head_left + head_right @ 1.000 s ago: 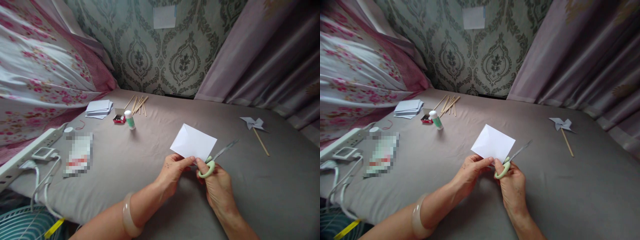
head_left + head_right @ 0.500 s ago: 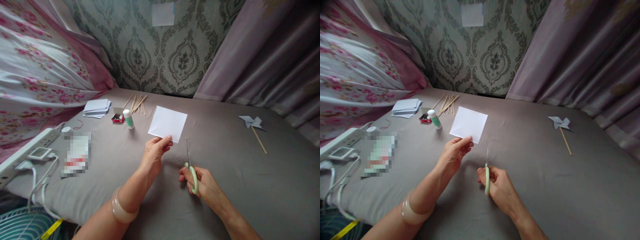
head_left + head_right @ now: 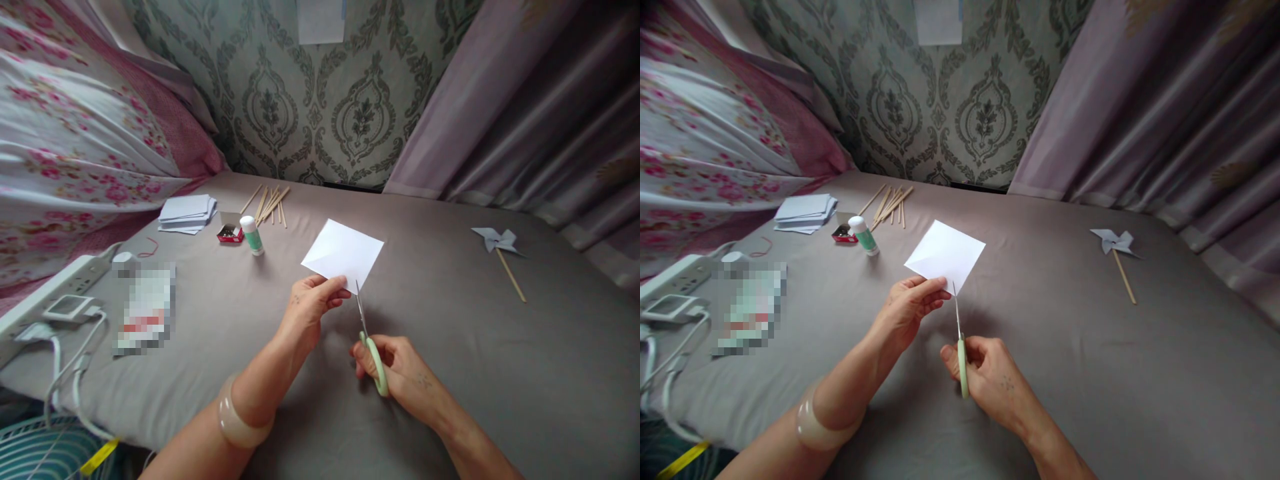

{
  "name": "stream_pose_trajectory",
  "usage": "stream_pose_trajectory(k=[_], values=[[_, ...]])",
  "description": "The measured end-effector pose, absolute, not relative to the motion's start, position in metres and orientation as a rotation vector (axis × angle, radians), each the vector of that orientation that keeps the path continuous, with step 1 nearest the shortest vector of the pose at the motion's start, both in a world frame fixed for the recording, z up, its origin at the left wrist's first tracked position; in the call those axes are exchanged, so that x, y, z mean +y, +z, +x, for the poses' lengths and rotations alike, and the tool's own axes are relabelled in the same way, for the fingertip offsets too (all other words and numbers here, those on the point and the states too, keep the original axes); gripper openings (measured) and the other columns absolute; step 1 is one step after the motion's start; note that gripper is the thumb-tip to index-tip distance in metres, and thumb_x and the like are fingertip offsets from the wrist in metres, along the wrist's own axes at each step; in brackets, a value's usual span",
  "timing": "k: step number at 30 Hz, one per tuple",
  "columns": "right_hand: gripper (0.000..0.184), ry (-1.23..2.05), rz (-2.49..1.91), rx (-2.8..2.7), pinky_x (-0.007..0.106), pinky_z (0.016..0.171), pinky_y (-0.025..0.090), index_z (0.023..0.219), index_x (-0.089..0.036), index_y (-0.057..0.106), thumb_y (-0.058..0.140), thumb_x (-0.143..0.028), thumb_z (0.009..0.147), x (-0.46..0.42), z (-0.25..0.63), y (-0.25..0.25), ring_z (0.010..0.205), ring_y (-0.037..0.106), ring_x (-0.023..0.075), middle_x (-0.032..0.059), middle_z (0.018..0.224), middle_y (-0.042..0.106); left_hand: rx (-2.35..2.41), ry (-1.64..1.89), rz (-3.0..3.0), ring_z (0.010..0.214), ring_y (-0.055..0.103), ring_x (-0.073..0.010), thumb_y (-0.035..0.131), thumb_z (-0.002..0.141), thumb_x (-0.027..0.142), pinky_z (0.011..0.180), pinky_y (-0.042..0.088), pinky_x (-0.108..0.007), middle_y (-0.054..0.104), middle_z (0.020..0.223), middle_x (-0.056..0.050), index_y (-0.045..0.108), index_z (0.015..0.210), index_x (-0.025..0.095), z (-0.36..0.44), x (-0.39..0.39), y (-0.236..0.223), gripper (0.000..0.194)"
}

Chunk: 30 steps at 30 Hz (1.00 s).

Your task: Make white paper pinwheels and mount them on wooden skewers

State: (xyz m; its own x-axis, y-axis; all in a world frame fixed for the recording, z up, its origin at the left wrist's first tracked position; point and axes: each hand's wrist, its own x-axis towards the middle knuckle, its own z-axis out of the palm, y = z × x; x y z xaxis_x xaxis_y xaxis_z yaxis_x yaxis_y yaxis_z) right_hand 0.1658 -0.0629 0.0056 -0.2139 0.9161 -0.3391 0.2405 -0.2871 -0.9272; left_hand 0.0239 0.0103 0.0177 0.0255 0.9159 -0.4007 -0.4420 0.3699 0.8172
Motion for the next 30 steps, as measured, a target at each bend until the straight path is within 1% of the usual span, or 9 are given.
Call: stream_pose_trajectory(k=[2,6,13,20,24,26,30], values=[[0.05,1.55,-1.49,-1.406,0.022,0.048,0.036,0.057,-0.016,0.054,0.06,-0.063,0.075,-0.0629,0.1664,0.0066,0.052,0.042,0.01,-0.0001,0.056,0.049,1.087,1.122,0.565,0.059,0.063,-0.0121,0.08,0.058,0.022,0.059,0.045,-0.022,0.067,0.061,-0.005,0.066,0.064,0.012,0.0241,0.01,0.0179,0.018],[0.048,1.552,-1.511,-1.426,0.022,0.046,0.031,0.057,-0.016,0.053,0.061,-0.06,0.076,-0.0627,0.1668,0.0087,0.048,0.036,0.0075,-0.0025,0.054,0.046,1.094,1.108,0.578,0.059,0.063,-0.012,0.08,0.059,0.023,0.059,0.045,-0.022,0.068,0.062,-0.006,0.067,0.064,0.012,0.0246,0.0094,0.0181,0.018],[0.048,1.548,-1.541,-1.431,0.022,0.042,0.026,0.056,-0.017,0.053,0.063,-0.06,0.074,-0.0604,0.1685,0.0087,0.044,0.035,0.0066,-0.0033,0.051,0.046,1.062,1.104,0.591,0.059,0.064,-0.0121,0.08,0.058,0.024,0.058,0.045,-0.021,0.067,0.061,-0.005,0.067,0.064,0.012,0.0236,0.0106,0.0142,0.019],[0.05,1.535,-1.589,-1.415,0.022,0.043,0.03,0.056,-0.018,0.051,0.061,-0.064,0.073,-0.0597,0.1689,0.0073,0.043,0.035,0.0065,-0.0039,0.049,0.045,1.058,1.099,0.597,0.059,0.065,-0.0121,0.079,0.06,0.023,0.058,0.046,-0.021,0.067,0.062,-0.004,0.067,0.064,0.011,0.0236,0.0105,0.0128,0.017],[0.05,1.522,-1.592,-1.393,0.023,0.047,0.033,0.057,-0.018,0.051,0.06,-0.065,0.074,-0.0599,0.1692,0.0041,0.047,0.04,0.0081,-0.0014,0.052,0.051,1.065,1.101,0.594,0.058,0.064,-0.0117,0.079,0.06,0.021,0.057,0.045,-0.021,0.067,0.06,-0.004,0.066,0.063,0.011,0.0239,0.0111,0.0137,0.016],[0.05,1.516,-1.598,-1.383,0.024,0.047,0.033,0.057,-0.018,0.05,0.06,-0.064,0.074,-0.06,0.1696,0.0026,0.047,0.04,0.0083,-0.0012,0.052,0.051,1.07,1.101,0.592,0.058,0.064,-0.0119,0.079,0.059,0.021,0.057,0.045,-0.021,0.067,0.061,-0.004,0.066,0.063,0.011,0.0241,0.0115,0.0137,0.017],[0.05,1.506,-1.622,-1.379,0.024,0.046,0.03,0.056,-0.018,0.048,0.061,-0.063,0.073,-0.0604,0.1696,0.0019,0.047,0.037,0.0077,-0.0029,0.05,0.048,1.067,1.105,0.587,0.058,0.064,-0.0123,0.079,0.059,0.022,0.058,0.045,-0.022,0.067,0.06,-0.005,0.066,0.063,0.011,0.0243,0.0115,0.0133,0.017]])
